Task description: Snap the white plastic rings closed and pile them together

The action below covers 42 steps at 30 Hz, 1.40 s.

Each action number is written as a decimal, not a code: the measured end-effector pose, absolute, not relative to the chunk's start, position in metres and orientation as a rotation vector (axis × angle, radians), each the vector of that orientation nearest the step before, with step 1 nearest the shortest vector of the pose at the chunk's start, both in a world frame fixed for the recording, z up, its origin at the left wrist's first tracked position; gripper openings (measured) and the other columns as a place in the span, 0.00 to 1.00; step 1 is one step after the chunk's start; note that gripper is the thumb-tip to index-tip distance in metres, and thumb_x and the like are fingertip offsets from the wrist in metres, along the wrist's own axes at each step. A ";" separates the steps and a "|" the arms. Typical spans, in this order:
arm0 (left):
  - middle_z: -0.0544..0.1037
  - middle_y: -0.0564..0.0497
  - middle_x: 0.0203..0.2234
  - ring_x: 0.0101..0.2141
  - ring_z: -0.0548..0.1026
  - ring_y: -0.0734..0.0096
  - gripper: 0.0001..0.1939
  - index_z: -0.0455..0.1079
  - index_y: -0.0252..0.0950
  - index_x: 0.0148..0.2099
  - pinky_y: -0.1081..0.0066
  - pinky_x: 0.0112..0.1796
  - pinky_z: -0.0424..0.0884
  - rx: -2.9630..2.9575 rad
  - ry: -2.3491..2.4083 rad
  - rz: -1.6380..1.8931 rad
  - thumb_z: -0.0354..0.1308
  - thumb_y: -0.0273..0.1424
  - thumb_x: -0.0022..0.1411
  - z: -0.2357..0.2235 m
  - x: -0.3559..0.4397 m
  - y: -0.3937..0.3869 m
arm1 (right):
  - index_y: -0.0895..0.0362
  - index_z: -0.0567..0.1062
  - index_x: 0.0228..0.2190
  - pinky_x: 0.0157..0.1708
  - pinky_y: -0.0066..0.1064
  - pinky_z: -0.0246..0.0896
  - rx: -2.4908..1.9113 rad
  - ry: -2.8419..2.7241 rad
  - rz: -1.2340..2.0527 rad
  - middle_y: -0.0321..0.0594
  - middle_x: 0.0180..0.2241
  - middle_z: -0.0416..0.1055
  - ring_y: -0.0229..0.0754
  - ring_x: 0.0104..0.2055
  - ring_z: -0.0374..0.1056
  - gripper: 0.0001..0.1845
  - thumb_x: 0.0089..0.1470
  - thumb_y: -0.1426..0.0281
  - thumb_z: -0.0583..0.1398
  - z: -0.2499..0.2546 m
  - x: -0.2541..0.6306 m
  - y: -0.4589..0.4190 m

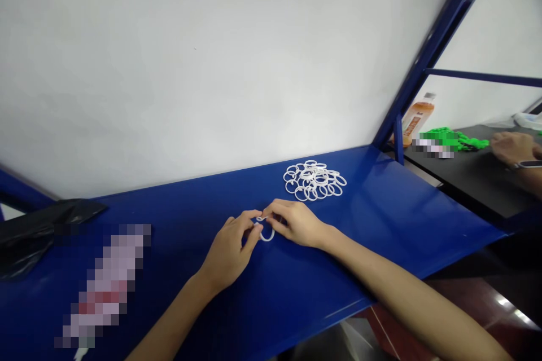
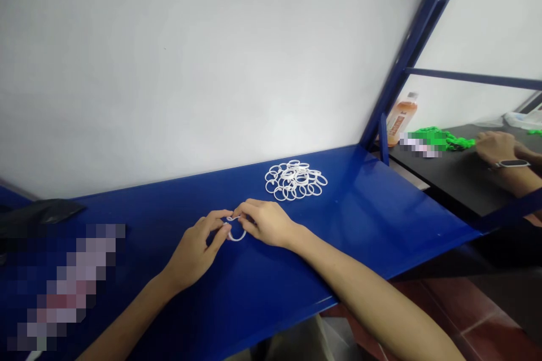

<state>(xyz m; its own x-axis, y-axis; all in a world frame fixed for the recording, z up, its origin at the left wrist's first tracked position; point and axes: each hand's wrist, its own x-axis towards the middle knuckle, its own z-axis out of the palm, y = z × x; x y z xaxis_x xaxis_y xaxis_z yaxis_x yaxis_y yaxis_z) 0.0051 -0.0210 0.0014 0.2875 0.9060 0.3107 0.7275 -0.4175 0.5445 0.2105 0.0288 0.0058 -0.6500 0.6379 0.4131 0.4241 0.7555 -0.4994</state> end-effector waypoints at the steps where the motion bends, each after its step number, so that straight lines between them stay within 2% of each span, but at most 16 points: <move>1: 0.81 0.55 0.35 0.37 0.78 0.66 0.11 0.66 0.42 0.50 0.64 0.44 0.66 2.275 1.477 0.861 0.46 0.37 0.71 0.001 0.004 -0.021 | 0.56 0.74 0.41 0.34 0.26 0.63 -0.781 -2.382 0.479 0.39 0.36 0.74 0.36 0.32 0.69 0.07 0.63 0.73 0.56 0.006 0.211 0.028; 5: 0.80 0.54 0.37 0.35 0.76 0.67 0.10 0.68 0.41 0.42 0.66 0.41 0.66 2.378 1.453 0.909 0.46 0.35 0.72 -0.001 0.001 -0.019 | 0.56 0.73 0.45 0.35 0.27 0.64 -0.766 -2.396 0.484 0.40 0.38 0.73 0.37 0.35 0.70 0.09 0.63 0.73 0.56 0.005 0.210 0.027; 9: 0.78 0.55 0.32 0.32 0.74 0.69 0.11 0.67 0.40 0.38 0.66 0.39 0.65 2.531 1.378 0.999 0.48 0.35 0.72 -0.005 0.000 -0.017 | 0.56 0.73 0.49 0.36 0.27 0.65 -0.796 -2.415 0.486 0.41 0.39 0.72 0.37 0.35 0.69 0.12 0.65 0.69 0.56 0.003 0.210 0.028; 16: 0.76 0.56 0.29 0.30 0.72 0.69 0.10 0.65 0.39 0.36 0.66 0.36 0.64 2.659 1.327 1.058 0.49 0.34 0.73 -0.007 0.000 -0.017 | 0.56 0.75 0.50 0.40 0.29 0.66 -0.828 -2.485 0.477 0.41 0.40 0.71 0.38 0.37 0.70 0.14 0.66 0.66 0.56 0.003 0.210 0.028; 22: 0.75 0.56 0.29 0.31 0.71 0.70 0.07 0.65 0.39 0.38 0.67 0.37 0.63 2.689 1.252 1.092 0.51 0.32 0.72 -0.006 0.001 -0.019 | 0.55 0.75 0.50 0.40 0.28 0.66 -0.849 -2.488 0.457 0.42 0.41 0.72 0.38 0.38 0.71 0.15 0.67 0.65 0.54 0.001 0.210 0.029; 28: 0.77 0.55 0.30 0.32 0.71 0.70 0.07 0.66 0.38 0.38 0.67 0.38 0.62 2.703 1.252 1.107 0.52 0.30 0.71 -0.006 0.004 -0.018 | 0.56 0.77 0.41 0.35 0.26 0.61 -0.729 -2.530 0.456 0.40 0.37 0.75 0.37 0.36 0.70 0.15 0.69 0.67 0.51 0.000 0.209 0.028; 33: 0.76 0.55 0.29 0.31 0.70 0.70 0.08 0.66 0.38 0.37 0.67 0.37 0.61 2.719 1.224 1.101 0.50 0.28 0.72 -0.006 0.005 -0.018 | 0.58 0.74 0.31 0.30 0.26 0.54 -0.689 -2.602 0.370 0.38 0.31 0.73 0.37 0.31 0.67 0.12 0.65 0.74 0.54 0.000 0.206 0.025; 36: 0.75 0.56 0.28 0.29 0.69 0.70 0.10 0.65 0.38 0.35 0.67 0.36 0.60 2.693 1.206 1.097 0.49 0.27 0.71 -0.007 0.005 -0.017 | 0.57 0.75 0.31 0.30 0.27 0.53 -0.725 -2.646 0.308 0.37 0.30 0.73 0.38 0.32 0.66 0.10 0.62 0.77 0.56 0.002 0.205 0.023; 42: 0.75 0.57 0.28 0.29 0.69 0.71 0.10 0.65 0.39 0.34 0.67 0.35 0.61 2.627 1.196 1.094 0.49 0.25 0.71 -0.012 0.004 -0.015 | 0.57 0.76 0.34 0.34 0.29 0.55 -0.712 -2.735 0.181 0.37 0.29 0.73 0.39 0.32 0.66 0.09 0.63 0.76 0.56 0.003 0.205 0.022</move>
<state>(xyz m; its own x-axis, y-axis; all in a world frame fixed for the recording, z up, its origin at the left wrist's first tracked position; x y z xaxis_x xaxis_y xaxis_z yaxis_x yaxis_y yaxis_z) 0.0040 -0.0149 -0.0125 0.4493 0.6782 0.5815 0.6395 -0.6987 0.3207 0.2051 0.0225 0.0031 -0.8290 0.4936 0.2631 0.4546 0.8686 -0.1972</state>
